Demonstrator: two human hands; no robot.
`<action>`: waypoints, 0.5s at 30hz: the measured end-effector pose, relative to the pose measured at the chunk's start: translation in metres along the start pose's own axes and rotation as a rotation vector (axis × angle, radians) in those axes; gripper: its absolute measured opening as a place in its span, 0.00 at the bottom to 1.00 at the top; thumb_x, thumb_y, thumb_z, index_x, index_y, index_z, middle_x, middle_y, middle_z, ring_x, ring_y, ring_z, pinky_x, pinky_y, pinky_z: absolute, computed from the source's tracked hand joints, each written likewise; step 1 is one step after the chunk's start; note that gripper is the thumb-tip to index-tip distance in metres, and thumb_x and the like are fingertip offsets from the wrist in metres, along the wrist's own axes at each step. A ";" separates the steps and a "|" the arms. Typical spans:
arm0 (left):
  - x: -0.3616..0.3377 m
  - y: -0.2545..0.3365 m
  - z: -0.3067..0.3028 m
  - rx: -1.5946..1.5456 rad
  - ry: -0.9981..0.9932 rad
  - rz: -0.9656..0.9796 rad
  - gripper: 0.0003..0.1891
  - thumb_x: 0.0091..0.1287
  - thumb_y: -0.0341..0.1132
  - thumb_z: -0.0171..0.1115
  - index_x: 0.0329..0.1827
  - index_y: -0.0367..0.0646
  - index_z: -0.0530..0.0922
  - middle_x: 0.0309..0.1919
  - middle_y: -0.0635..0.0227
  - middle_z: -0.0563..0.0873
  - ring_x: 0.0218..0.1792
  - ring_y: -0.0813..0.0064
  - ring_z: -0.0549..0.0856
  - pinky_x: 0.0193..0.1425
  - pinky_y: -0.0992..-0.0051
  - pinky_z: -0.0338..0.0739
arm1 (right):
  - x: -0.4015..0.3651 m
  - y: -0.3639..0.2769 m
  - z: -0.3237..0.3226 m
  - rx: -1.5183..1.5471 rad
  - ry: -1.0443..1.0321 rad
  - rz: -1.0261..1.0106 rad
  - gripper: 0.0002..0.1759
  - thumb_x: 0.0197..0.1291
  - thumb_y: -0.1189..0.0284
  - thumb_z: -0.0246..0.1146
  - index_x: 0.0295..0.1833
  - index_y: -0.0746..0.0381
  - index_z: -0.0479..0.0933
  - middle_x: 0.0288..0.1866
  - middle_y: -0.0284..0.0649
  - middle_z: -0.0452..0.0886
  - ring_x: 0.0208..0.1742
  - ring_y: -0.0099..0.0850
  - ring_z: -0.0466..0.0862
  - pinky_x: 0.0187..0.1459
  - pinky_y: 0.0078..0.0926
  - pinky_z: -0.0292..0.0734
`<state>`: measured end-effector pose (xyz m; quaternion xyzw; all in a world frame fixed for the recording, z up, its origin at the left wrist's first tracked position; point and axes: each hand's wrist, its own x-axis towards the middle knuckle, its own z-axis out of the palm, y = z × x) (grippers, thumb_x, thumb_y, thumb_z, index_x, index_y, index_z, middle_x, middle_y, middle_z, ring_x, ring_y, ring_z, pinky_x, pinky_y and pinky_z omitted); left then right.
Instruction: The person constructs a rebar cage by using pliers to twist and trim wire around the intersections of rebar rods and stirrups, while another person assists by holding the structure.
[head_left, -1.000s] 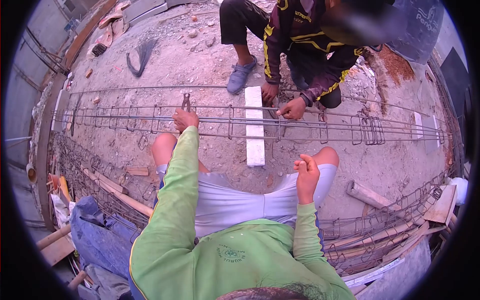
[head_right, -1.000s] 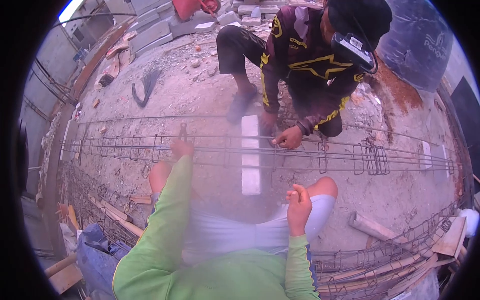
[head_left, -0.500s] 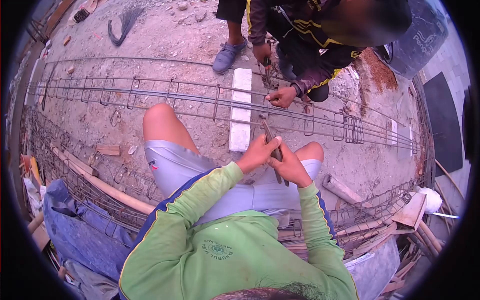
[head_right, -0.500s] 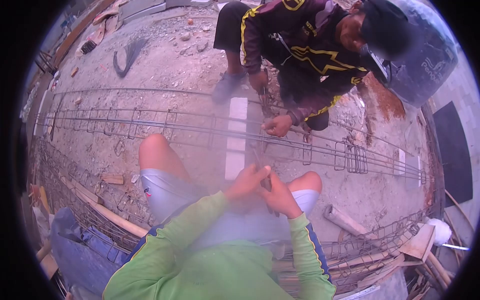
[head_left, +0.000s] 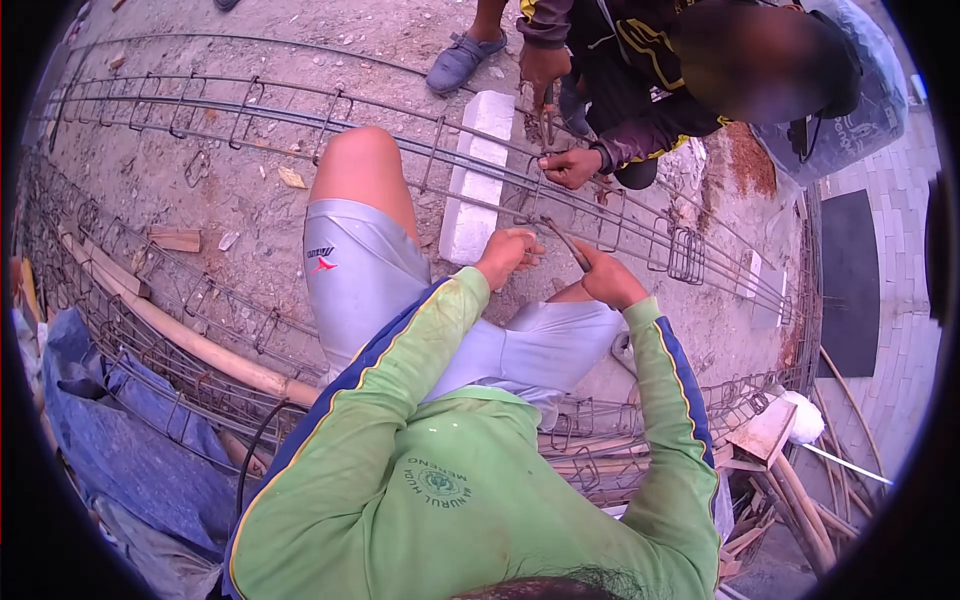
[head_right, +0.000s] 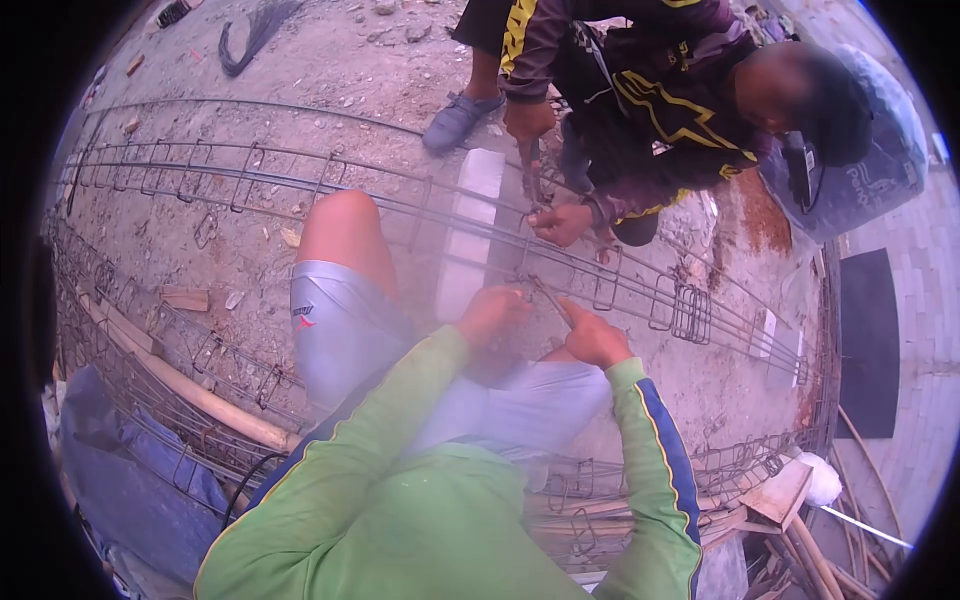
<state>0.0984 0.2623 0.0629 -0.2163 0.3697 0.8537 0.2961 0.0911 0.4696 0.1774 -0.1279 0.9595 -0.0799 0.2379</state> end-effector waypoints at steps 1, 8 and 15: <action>-0.002 0.001 0.003 -0.008 -0.002 0.002 0.14 0.65 0.32 0.64 0.51 0.35 0.80 0.35 0.61 0.87 0.30 0.71 0.85 0.36 0.68 0.80 | 0.002 -0.019 -0.018 -0.008 -0.003 -0.001 0.36 0.55 0.74 0.53 0.73 0.52 0.66 0.49 0.56 0.84 0.44 0.47 0.87 0.45 0.38 0.81; -0.004 0.004 0.003 0.116 0.055 0.029 0.12 0.64 0.25 0.57 0.49 0.37 0.80 0.32 0.62 0.86 0.23 0.76 0.82 0.25 0.80 0.75 | 0.010 -0.067 -0.074 0.406 -0.504 0.384 0.43 0.55 0.81 0.59 0.78 0.48 0.61 0.40 0.39 0.80 0.34 0.27 0.83 0.39 0.27 0.83; -0.005 0.006 -0.003 0.039 0.014 -0.043 0.12 0.65 0.28 0.58 0.50 0.43 0.80 0.34 0.64 0.88 0.20 0.77 0.81 0.26 0.74 0.75 | 0.021 -0.038 -0.073 0.517 -0.659 0.369 0.42 0.58 0.78 0.61 0.79 0.45 0.59 0.43 0.36 0.80 0.40 0.25 0.83 0.41 0.28 0.84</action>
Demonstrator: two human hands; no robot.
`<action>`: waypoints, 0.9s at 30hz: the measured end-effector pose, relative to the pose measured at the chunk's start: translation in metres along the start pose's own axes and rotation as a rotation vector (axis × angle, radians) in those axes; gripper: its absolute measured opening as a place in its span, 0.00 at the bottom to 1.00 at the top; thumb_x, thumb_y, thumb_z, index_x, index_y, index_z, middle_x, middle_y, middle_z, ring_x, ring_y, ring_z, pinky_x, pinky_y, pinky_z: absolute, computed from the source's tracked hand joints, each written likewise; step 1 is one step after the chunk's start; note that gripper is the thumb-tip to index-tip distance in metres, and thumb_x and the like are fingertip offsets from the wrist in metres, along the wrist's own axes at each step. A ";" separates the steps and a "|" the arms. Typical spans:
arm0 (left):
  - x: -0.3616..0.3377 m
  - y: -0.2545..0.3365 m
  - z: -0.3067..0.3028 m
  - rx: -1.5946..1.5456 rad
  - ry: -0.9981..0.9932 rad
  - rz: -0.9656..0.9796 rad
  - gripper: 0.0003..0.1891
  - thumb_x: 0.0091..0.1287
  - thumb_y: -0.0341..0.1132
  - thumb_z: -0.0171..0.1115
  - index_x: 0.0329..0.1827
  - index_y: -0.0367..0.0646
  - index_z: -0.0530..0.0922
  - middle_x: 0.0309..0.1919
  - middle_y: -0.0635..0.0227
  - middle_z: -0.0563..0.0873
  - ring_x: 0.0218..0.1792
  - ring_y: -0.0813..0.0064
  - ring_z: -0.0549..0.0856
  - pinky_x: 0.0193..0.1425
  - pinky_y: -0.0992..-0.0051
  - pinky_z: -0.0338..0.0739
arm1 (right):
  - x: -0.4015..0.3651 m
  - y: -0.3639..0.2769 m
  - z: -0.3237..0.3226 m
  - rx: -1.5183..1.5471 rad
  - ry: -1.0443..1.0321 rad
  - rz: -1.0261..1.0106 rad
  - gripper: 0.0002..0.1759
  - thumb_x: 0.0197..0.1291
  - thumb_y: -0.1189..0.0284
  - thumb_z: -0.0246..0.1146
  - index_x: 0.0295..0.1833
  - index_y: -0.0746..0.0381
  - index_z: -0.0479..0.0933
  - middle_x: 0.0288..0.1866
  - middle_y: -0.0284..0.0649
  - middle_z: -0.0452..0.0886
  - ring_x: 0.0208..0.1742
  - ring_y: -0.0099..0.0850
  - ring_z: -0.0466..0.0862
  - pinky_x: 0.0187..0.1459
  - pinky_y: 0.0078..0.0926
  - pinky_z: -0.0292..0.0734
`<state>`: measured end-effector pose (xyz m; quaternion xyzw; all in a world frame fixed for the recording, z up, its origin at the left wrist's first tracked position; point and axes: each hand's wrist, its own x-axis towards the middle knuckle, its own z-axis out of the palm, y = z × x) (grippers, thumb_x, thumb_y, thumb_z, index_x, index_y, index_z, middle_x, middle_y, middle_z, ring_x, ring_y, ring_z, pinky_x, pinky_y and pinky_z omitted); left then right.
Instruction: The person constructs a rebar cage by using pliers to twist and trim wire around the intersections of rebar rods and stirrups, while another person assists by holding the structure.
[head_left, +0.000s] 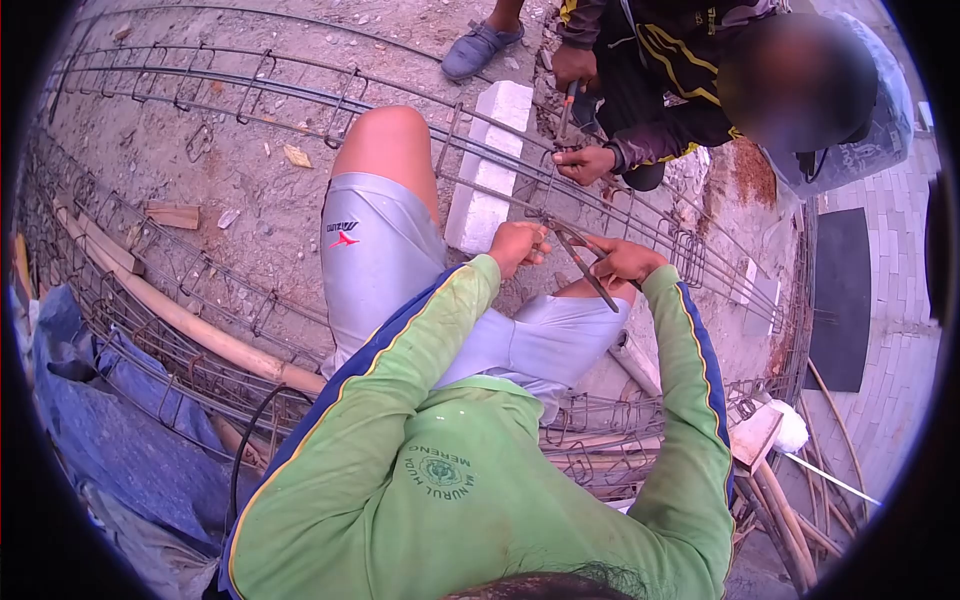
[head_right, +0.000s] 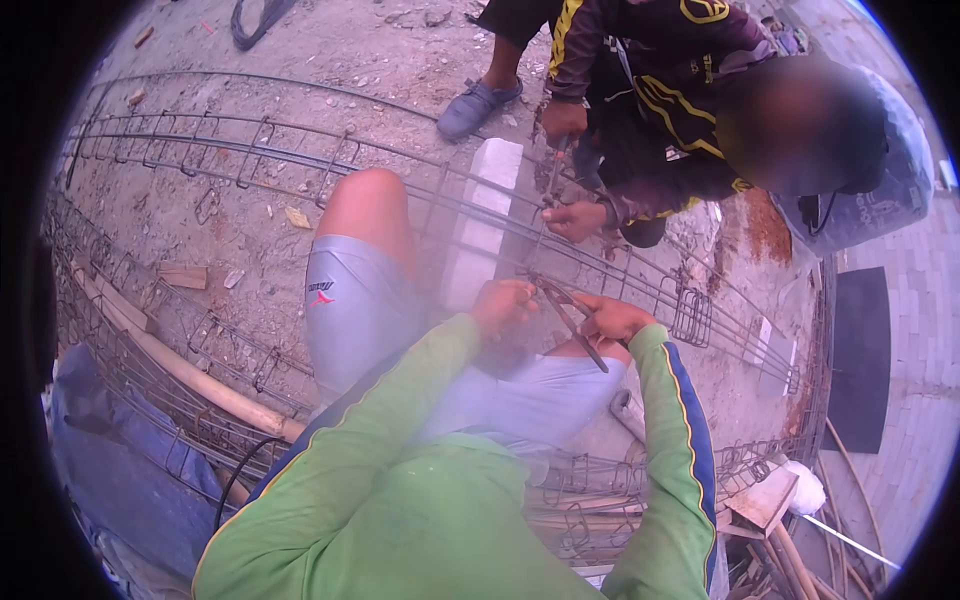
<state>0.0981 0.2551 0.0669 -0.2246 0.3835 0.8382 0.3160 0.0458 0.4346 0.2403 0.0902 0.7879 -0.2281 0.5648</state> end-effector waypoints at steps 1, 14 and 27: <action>0.001 0.000 0.000 -0.006 0.003 0.002 0.12 0.65 0.28 0.58 0.50 0.43 0.80 0.34 0.64 0.88 0.20 0.77 0.81 0.26 0.74 0.75 | 0.005 0.006 -0.004 -0.079 -0.034 -0.041 0.42 0.58 0.78 0.61 0.79 0.45 0.59 0.43 0.36 0.79 0.42 0.26 0.84 0.42 0.29 0.84; 0.025 -0.004 -0.004 -0.268 -0.445 -0.344 0.11 0.70 0.37 0.59 0.51 0.43 0.78 0.41 0.61 0.88 0.39 0.68 0.87 0.37 0.70 0.82 | 0.011 0.025 0.065 0.669 -0.069 -0.087 0.30 0.69 0.75 0.59 0.73 0.57 0.57 0.39 0.40 0.77 0.31 0.29 0.80 0.30 0.32 0.82; 0.044 -0.026 0.061 -0.625 -0.180 -0.167 0.09 0.70 0.32 0.51 0.29 0.42 0.72 0.19 0.64 0.76 0.28 0.60 0.81 0.32 0.60 0.77 | -0.004 0.018 0.128 -0.395 0.791 -0.069 0.14 0.59 0.72 0.63 0.47 0.70 0.74 0.34 0.47 0.80 0.33 0.46 0.83 0.35 0.48 0.79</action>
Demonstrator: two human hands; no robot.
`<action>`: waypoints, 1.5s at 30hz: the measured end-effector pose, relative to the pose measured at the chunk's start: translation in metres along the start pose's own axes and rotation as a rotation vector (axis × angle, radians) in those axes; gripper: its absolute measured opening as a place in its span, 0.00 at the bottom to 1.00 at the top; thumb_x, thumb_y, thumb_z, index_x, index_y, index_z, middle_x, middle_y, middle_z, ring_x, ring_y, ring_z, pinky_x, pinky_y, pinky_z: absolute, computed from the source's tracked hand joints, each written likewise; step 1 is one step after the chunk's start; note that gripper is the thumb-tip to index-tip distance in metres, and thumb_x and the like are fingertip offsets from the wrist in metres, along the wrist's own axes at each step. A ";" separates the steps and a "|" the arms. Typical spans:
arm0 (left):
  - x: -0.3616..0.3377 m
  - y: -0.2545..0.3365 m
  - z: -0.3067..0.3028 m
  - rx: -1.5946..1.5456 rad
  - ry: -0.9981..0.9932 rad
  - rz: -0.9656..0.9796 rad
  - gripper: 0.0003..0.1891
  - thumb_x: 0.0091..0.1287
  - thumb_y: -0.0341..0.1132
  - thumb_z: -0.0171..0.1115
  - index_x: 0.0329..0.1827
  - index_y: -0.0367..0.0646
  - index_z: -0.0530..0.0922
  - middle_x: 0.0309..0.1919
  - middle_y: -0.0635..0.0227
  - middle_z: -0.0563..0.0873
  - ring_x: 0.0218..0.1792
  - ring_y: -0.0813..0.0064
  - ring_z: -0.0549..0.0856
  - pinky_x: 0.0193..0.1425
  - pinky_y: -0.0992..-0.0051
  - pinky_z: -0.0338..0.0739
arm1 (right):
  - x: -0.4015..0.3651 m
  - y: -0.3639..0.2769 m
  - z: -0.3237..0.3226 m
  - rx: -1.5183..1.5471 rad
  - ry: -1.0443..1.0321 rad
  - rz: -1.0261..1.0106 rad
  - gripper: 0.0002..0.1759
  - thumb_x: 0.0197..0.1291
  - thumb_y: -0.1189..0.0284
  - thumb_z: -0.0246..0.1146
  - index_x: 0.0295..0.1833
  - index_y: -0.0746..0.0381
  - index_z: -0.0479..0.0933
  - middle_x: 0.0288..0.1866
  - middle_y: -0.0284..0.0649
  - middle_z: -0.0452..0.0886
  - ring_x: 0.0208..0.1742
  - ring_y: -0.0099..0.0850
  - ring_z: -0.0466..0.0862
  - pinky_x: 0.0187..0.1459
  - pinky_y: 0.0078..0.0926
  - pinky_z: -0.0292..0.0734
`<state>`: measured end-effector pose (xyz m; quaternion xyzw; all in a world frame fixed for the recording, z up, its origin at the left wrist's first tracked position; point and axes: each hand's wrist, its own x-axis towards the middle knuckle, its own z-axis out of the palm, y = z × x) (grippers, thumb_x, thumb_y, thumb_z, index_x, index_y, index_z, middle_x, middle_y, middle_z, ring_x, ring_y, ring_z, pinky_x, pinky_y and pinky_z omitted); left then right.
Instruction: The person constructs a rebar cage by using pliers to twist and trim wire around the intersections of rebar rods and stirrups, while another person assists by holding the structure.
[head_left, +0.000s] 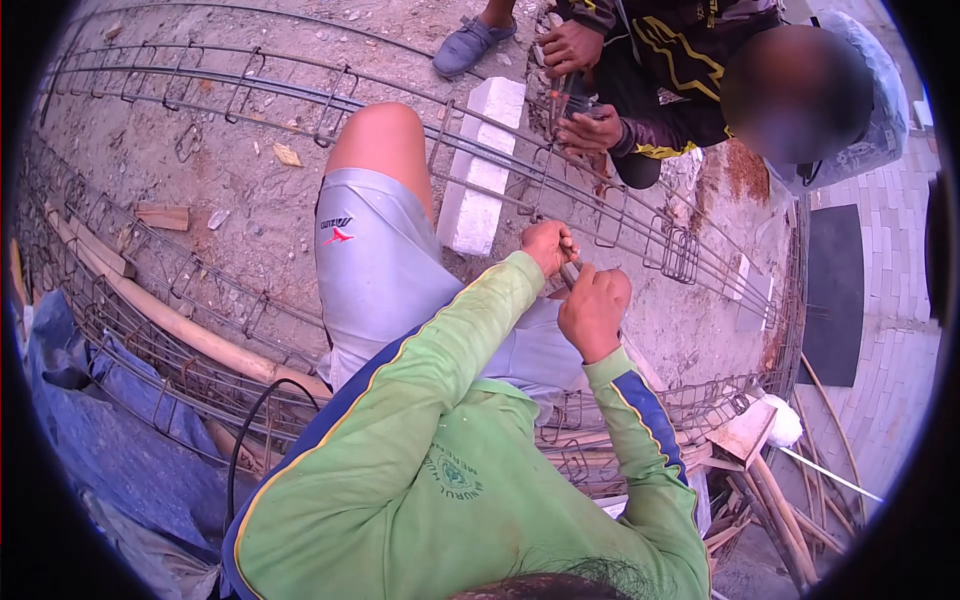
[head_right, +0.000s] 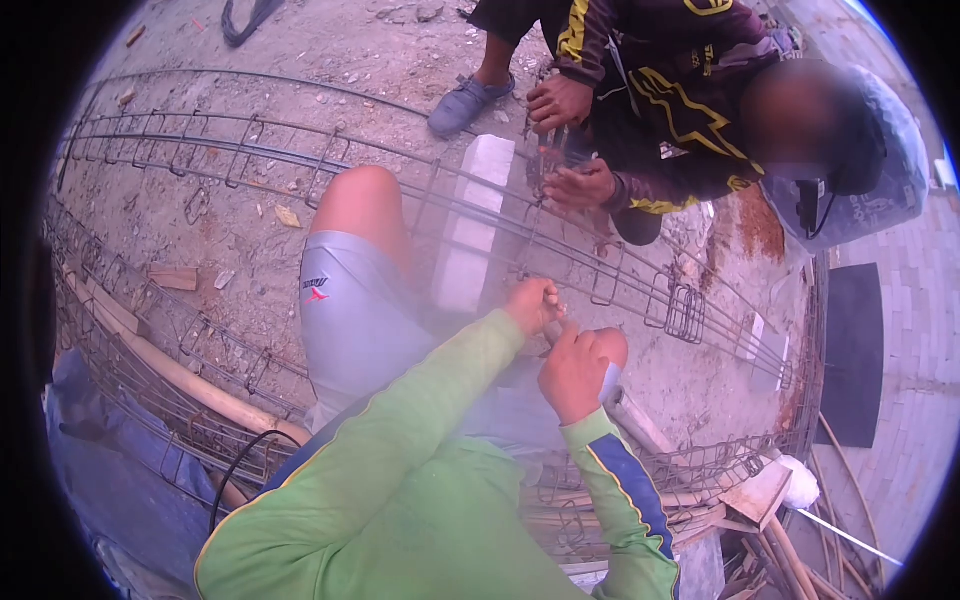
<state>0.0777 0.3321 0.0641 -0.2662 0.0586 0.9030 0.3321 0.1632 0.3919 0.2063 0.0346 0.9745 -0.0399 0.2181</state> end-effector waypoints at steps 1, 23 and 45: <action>-0.001 -0.001 0.003 0.037 0.099 -0.005 0.09 0.70 0.32 0.52 0.29 0.41 0.72 0.19 0.63 0.75 0.28 0.60 0.81 0.31 0.60 0.77 | -0.006 0.002 0.003 -0.152 0.133 -0.063 0.14 0.58 0.73 0.62 0.46 0.70 0.74 0.34 0.48 0.79 0.34 0.50 0.82 0.35 0.50 0.78; 0.019 0.014 0.039 -0.337 0.180 -0.022 0.14 0.73 0.41 0.47 0.43 0.36 0.70 0.37 0.53 0.81 0.35 0.60 0.82 0.41 0.58 0.81 | 0.041 -0.018 -0.062 -0.958 0.554 -0.442 0.14 0.60 0.69 0.56 0.49 0.63 0.73 0.37 0.42 0.74 0.41 0.37 0.74 0.48 0.36 0.65; -0.019 -0.003 -0.052 0.002 0.229 -0.005 0.29 0.73 0.58 0.46 0.68 0.47 0.68 0.68 0.59 0.74 0.64 0.56 0.76 0.63 0.52 0.70 | 0.141 0.018 -0.111 -0.787 0.079 -0.590 0.09 0.54 0.66 0.61 0.37 0.57 0.80 0.33 0.45 0.86 0.39 0.45 0.88 0.46 0.41 0.78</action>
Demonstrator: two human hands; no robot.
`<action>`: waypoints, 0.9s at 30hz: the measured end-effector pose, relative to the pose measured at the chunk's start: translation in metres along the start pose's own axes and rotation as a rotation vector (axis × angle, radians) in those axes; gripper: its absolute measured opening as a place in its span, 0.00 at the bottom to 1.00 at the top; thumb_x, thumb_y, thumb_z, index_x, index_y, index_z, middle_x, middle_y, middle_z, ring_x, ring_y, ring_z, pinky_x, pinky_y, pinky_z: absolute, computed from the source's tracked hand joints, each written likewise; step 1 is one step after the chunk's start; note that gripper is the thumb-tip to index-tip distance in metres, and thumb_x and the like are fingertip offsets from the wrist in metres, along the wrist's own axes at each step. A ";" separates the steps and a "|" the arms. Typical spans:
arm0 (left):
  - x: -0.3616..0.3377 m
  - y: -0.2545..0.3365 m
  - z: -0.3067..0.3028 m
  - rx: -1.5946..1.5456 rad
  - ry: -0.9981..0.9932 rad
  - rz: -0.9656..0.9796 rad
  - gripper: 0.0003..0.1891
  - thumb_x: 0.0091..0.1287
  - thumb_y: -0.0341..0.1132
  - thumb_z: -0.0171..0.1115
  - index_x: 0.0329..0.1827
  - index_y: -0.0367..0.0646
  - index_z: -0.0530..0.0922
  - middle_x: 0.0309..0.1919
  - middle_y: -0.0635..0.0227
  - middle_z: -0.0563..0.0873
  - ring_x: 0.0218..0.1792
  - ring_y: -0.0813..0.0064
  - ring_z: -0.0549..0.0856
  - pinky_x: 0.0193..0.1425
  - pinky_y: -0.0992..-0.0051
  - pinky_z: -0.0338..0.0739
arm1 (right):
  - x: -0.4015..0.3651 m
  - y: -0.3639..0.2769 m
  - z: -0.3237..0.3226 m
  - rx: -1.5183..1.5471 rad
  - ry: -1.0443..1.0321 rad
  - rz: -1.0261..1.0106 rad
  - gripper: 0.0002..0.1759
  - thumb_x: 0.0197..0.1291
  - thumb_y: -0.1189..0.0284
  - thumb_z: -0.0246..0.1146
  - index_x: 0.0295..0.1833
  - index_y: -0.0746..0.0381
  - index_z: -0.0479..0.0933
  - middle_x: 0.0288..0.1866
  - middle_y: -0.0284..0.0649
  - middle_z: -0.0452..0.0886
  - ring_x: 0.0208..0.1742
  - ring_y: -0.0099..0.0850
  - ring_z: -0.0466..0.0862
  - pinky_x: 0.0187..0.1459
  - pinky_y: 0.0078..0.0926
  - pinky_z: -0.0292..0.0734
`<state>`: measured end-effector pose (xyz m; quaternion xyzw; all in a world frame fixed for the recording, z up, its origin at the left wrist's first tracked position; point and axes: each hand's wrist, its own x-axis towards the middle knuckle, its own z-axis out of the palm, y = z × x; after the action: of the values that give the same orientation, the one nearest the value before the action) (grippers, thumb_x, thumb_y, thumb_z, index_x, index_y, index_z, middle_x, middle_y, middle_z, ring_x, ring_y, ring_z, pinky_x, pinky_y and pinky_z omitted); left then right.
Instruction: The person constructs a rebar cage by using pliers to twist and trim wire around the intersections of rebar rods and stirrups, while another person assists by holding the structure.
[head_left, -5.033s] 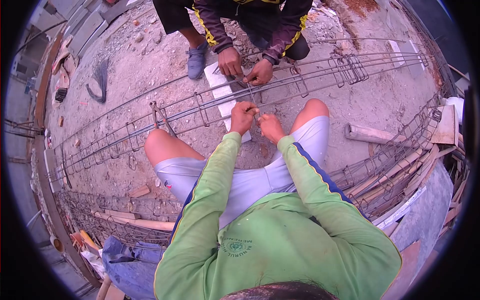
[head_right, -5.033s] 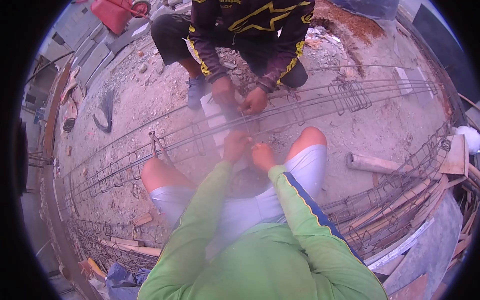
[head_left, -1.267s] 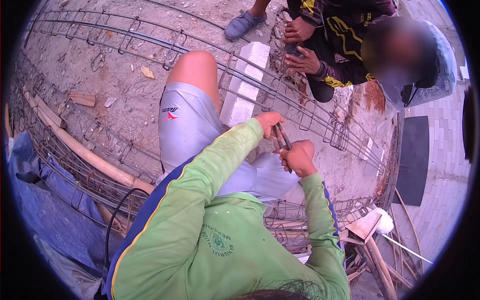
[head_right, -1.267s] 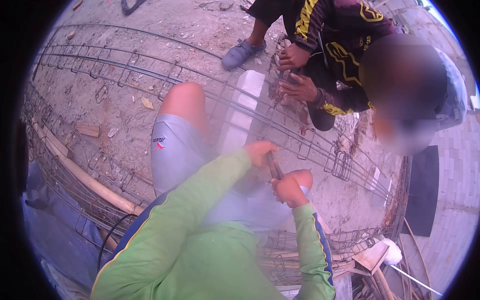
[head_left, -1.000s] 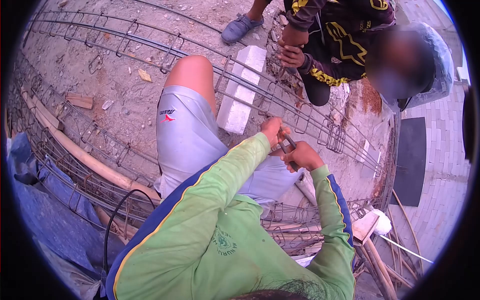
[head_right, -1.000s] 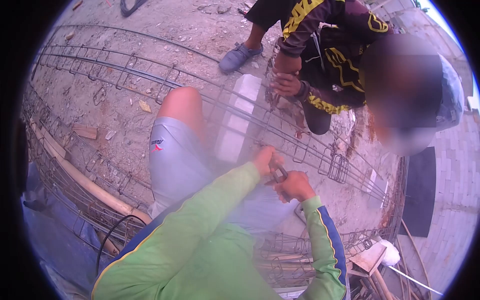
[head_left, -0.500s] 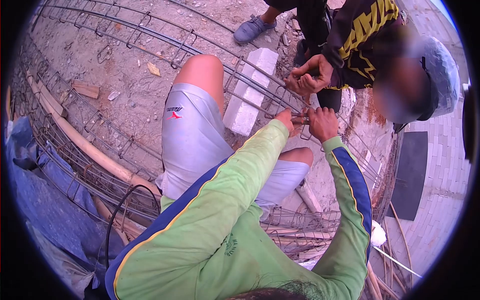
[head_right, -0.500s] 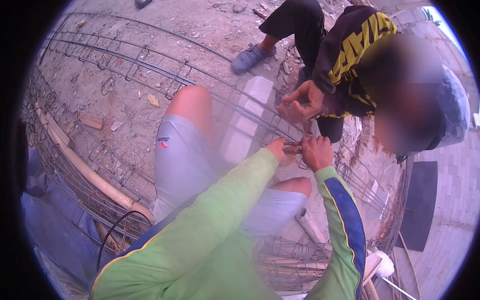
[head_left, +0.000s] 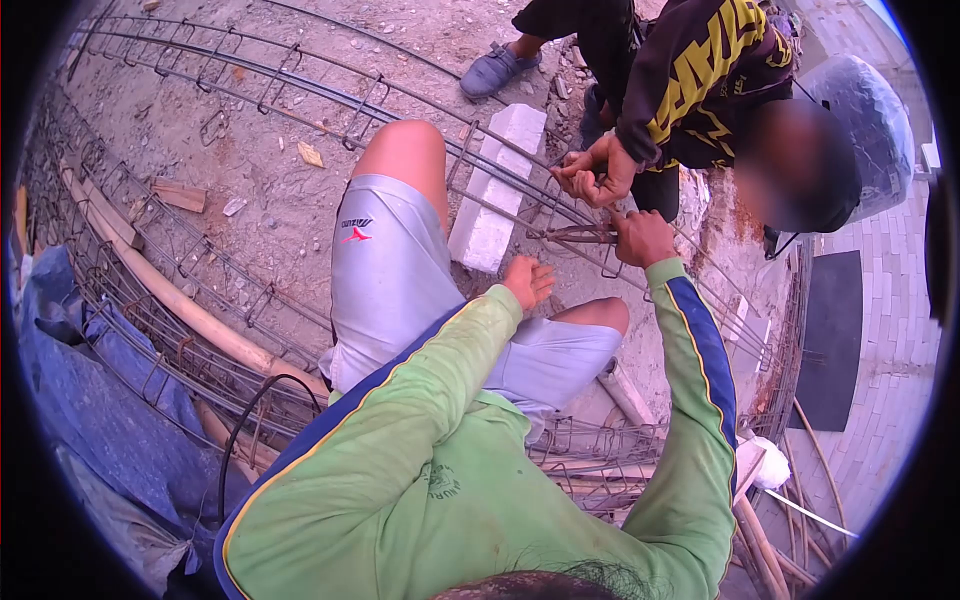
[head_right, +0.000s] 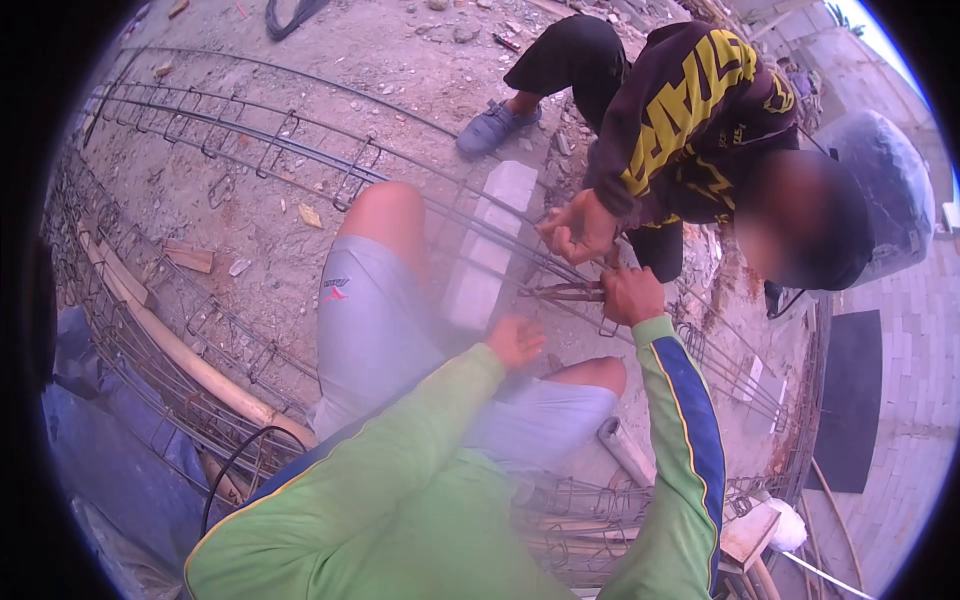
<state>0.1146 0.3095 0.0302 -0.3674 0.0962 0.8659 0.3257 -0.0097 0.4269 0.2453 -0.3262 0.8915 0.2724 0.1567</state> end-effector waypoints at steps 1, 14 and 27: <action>-0.001 0.004 -0.001 -0.001 -0.005 -0.002 0.29 0.73 0.58 0.46 0.68 0.47 0.68 0.68 0.59 0.74 0.64 0.56 0.76 0.63 0.52 0.70 | -0.009 -0.007 0.004 -0.010 0.059 0.038 0.09 0.56 0.66 0.59 0.37 0.57 0.81 0.33 0.47 0.86 0.39 0.46 0.87 0.45 0.43 0.79; 0.024 0.034 0.001 -0.055 -0.053 -0.126 0.18 0.73 0.55 0.54 0.50 0.52 0.77 0.50 0.69 0.84 0.53 0.59 0.78 0.57 0.52 0.70 | -0.073 -0.067 0.055 0.537 -0.136 0.357 0.15 0.56 0.65 0.60 0.40 0.67 0.80 0.36 0.63 0.83 0.41 0.62 0.83 0.46 0.56 0.79; 0.012 0.036 0.009 0.012 -0.062 -0.088 0.18 0.73 0.54 0.53 0.57 0.54 0.73 0.54 0.68 0.84 0.59 0.59 0.76 0.62 0.49 0.64 | -0.068 -0.039 0.082 0.598 -0.087 0.248 0.14 0.53 0.70 0.58 0.42 0.64 0.82 0.35 0.60 0.83 0.40 0.60 0.83 0.45 0.55 0.78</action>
<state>0.0803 0.2916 0.0252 -0.3425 0.0750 0.8611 0.3682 0.0754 0.4839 0.1955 -0.1425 0.9575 0.0293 0.2490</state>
